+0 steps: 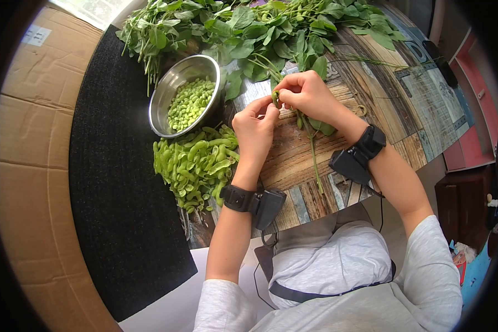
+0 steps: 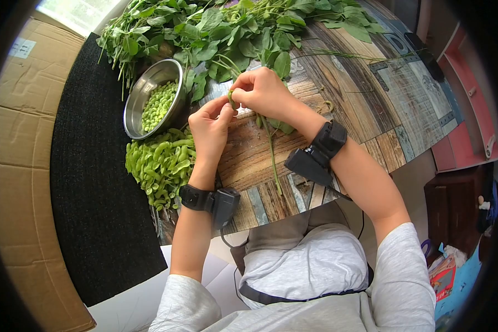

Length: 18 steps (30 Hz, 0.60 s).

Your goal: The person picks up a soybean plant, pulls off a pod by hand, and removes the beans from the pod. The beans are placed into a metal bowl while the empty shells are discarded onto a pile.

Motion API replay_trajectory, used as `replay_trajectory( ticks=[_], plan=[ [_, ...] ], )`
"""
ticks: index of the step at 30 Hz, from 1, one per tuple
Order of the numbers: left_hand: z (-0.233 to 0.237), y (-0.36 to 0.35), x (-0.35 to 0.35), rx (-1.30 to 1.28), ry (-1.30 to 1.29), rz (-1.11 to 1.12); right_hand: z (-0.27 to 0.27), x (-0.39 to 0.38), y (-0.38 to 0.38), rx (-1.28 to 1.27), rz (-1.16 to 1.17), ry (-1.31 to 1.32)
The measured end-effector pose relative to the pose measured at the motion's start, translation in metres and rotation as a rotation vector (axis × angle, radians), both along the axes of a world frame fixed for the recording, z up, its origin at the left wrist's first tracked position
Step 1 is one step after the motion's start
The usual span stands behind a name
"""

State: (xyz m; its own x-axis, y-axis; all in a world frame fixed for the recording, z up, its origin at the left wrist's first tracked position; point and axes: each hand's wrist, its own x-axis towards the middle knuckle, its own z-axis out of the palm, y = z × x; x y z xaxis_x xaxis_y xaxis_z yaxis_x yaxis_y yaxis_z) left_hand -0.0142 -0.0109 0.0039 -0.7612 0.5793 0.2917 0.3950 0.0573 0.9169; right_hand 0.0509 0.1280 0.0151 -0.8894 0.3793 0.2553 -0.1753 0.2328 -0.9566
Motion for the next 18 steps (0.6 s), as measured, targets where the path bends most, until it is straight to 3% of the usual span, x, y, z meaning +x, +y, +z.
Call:
replay_trajectory(
  ticks=[13,18],
  plan=[
    [0.0000,0.0035,0.0001,0.166,-0.171,-0.011,-0.0010,-0.0010,0.0002,-0.056,0.004,-0.017],
    [-0.0017,0.0046,-0.0006,0.140,-0.081,0.023,-0.0030,-0.0013,0.0007,-0.022,0.010,-0.039]
  ],
)
